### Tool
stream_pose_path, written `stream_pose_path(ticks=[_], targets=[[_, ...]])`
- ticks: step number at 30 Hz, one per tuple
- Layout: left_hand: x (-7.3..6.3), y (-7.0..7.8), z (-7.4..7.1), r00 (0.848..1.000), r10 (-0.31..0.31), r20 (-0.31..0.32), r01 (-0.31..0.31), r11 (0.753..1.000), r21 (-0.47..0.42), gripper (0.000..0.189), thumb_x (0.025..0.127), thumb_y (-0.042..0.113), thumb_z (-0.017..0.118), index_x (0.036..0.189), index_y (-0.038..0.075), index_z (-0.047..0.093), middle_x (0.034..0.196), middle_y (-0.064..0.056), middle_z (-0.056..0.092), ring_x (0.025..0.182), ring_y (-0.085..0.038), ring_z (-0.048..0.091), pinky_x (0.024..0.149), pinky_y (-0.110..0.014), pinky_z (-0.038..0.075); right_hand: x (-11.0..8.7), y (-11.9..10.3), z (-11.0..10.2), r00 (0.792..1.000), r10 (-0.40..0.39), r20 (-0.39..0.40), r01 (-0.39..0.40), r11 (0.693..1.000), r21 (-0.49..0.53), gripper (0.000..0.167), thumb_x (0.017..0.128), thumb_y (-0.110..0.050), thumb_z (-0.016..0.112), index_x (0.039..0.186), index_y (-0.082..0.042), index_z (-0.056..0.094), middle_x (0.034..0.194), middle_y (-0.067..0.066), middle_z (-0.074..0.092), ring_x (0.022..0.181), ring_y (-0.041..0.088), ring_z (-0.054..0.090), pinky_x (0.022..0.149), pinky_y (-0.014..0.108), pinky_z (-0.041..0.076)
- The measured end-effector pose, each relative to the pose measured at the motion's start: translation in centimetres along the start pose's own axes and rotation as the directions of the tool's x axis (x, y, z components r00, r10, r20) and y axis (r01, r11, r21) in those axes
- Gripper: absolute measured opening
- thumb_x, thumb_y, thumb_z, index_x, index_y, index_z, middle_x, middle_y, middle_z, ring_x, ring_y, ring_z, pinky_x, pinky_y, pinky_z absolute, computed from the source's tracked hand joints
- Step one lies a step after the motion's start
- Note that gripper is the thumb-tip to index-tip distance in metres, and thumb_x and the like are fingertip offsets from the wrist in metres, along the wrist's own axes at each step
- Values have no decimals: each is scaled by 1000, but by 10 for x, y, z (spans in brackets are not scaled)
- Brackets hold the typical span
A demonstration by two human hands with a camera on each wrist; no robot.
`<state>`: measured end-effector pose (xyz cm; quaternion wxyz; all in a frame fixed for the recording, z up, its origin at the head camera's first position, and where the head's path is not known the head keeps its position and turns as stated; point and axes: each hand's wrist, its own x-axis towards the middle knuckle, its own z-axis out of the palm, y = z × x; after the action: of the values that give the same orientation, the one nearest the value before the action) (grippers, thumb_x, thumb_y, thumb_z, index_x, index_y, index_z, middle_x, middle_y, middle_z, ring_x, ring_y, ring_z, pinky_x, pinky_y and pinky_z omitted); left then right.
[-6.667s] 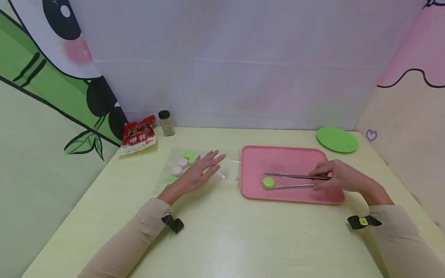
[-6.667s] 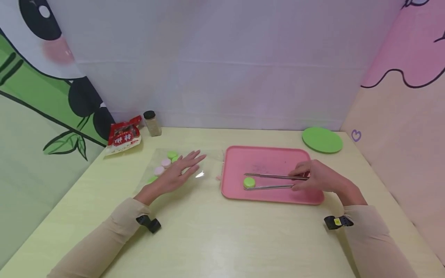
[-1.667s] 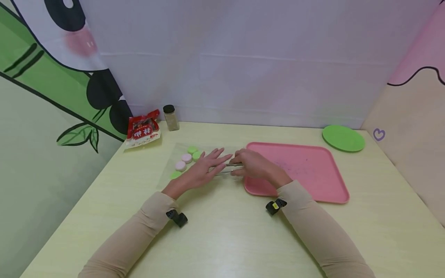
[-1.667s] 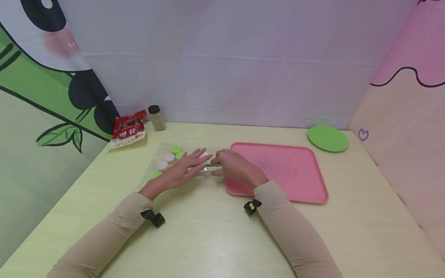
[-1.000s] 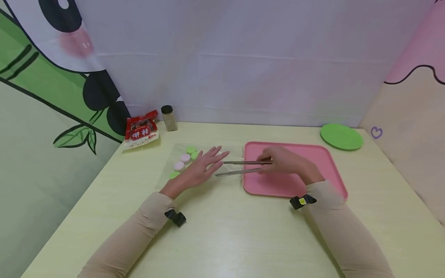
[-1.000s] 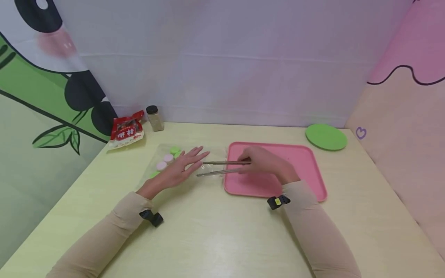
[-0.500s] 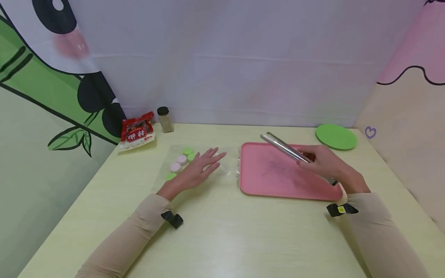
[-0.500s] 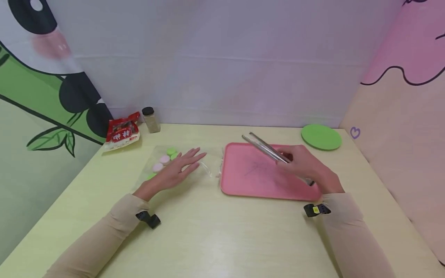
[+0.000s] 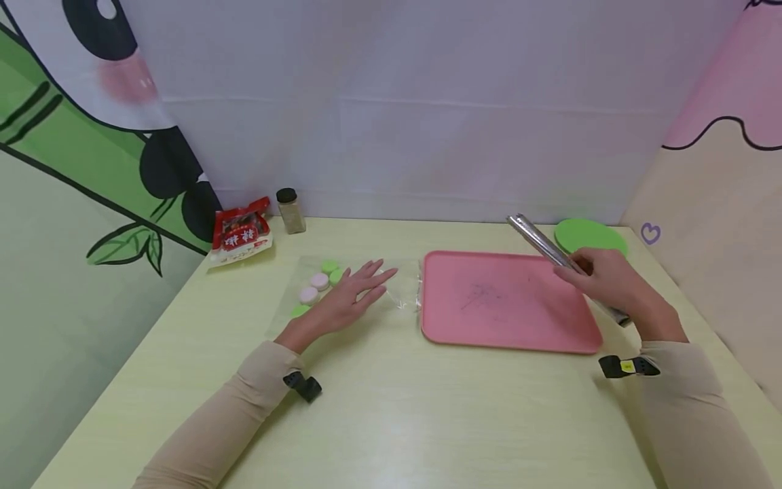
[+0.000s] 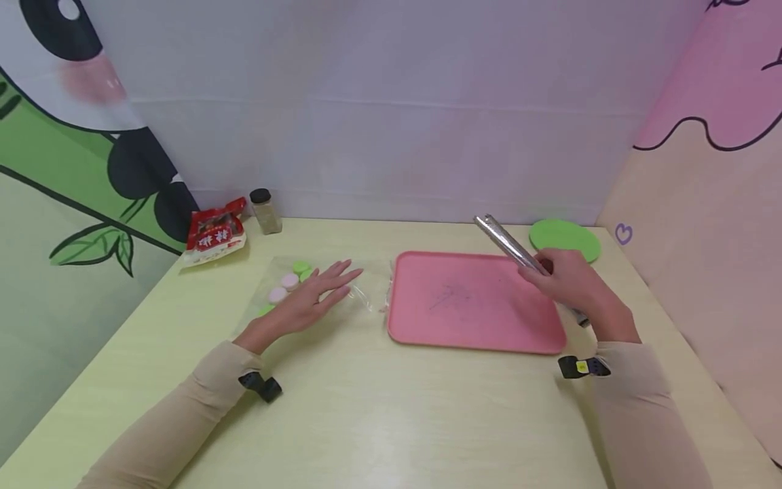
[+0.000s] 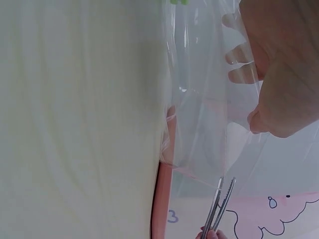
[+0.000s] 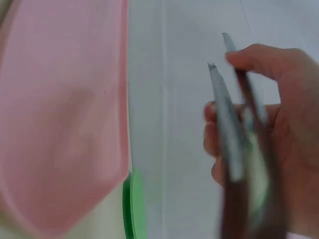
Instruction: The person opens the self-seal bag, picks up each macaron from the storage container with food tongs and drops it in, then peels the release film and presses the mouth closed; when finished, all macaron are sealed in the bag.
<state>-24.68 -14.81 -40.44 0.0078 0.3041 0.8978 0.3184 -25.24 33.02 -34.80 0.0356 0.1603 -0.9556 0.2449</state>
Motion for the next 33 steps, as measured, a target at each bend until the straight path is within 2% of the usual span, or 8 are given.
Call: stream_pose_path(ticks=[6, 9, 11, 16, 20, 24, 28, 33], targets=[[0, 0, -1, 1000, -11, 9, 11, 1000, 4, 48, 108, 36, 43, 154, 24, 42, 163, -8, 27, 152, -27, 15, 117, -64, 3, -9, 27, -16, 993, 115, -28, -117, 991, -66, 47, 94, -33, 68, 105, 13, 67, 88, 23, 71, 79, 33, 66, 62, 39, 51], [0, 0, -1, 1000, -15, 13, 15, 1000, 3, 48, 108, 37, 42, 154, 24, 42, 163, -8, 26, 152, -27, 15, 117, -62, 3, -14, 34, -25, 980, 192, 49, -188, 979, -75, 52, 93, -34, 68, 103, 17, 64, 87, 23, 70, 78, 34, 67, 61, 38, 52], [-1, 0, -1, 1000, -14, 15, 14, 1000, -1, 48, 108, 37, 42, 154, 24, 42, 163, -8, 26, 152, -28, 15, 117, -62, 2, -16, 37, -31, 964, 238, 119, -231, 971, -68, 49, 93, -35, 69, 94, 14, 65, 79, 16, 69, 72, 29, 67, 59, 36, 50], [-1, 0, -2, 1000, -10, 12, 10, 1000, -9, 48, 108, 37, 42, 154, 24, 42, 163, -8, 26, 152, -31, 15, 117, -63, 3, -21, 41, -36, 900, 331, 285, -319, 944, -88, 43, 91, -37, 70, 68, -3, 56, 62, 4, 61, 59, 18, 63, 59, 33, 49], [-1, 1, -2, 1000, -13, 17, 13, 1000, -10, 48, 108, 38, 42, 154, 24, 42, 163, -8, 26, 152, -29, 15, 117, -63, 2, -25, 44, -35, 821, 403, 405, -423, 905, -45, 40, 90, -34, 71, 68, -6, 54, 63, 4, 59, 58, 15, 63, 61, 33, 55], [-1, 2, -2, 1000, -10, 18, 10, 1000, -3, 48, 108, 37, 43, 154, 24, 42, 163, -8, 26, 152, -28, 14, 117, -63, 3, -29, 46, -30, 752, 454, 478, -501, 865, -34, 36, 88, -30, 73, 65, -9, 55, 60, 0, 52, 53, 12, 55, 55, 29, 50], [-1, 2, -3, 1000, -9, 17, 9, 1000, 3, 48, 108, 37, 43, 154, 24, 42, 163, -8, 26, 152, -28, 15, 116, -64, 4, -32, 47, -25, 711, 462, 530, -517, 855, -53, 37, 85, -27, 76, 62, -13, 50, 55, -2, 45, 49, 10, 44, 50, 24, 38], [0, 3, -4, 1000, -13, 20, 13, 1000, 4, 48, 108, 36, 42, 155, 24, 41, 163, -8, 26, 152, -29, 15, 117, -64, 4, -36, 45, -23, 682, 475, 556, -553, 833, -33, 36, 82, -25, 80, 72, -7, 50, 59, -2, 45, 51, 11, 46, 52, 25, 40]])
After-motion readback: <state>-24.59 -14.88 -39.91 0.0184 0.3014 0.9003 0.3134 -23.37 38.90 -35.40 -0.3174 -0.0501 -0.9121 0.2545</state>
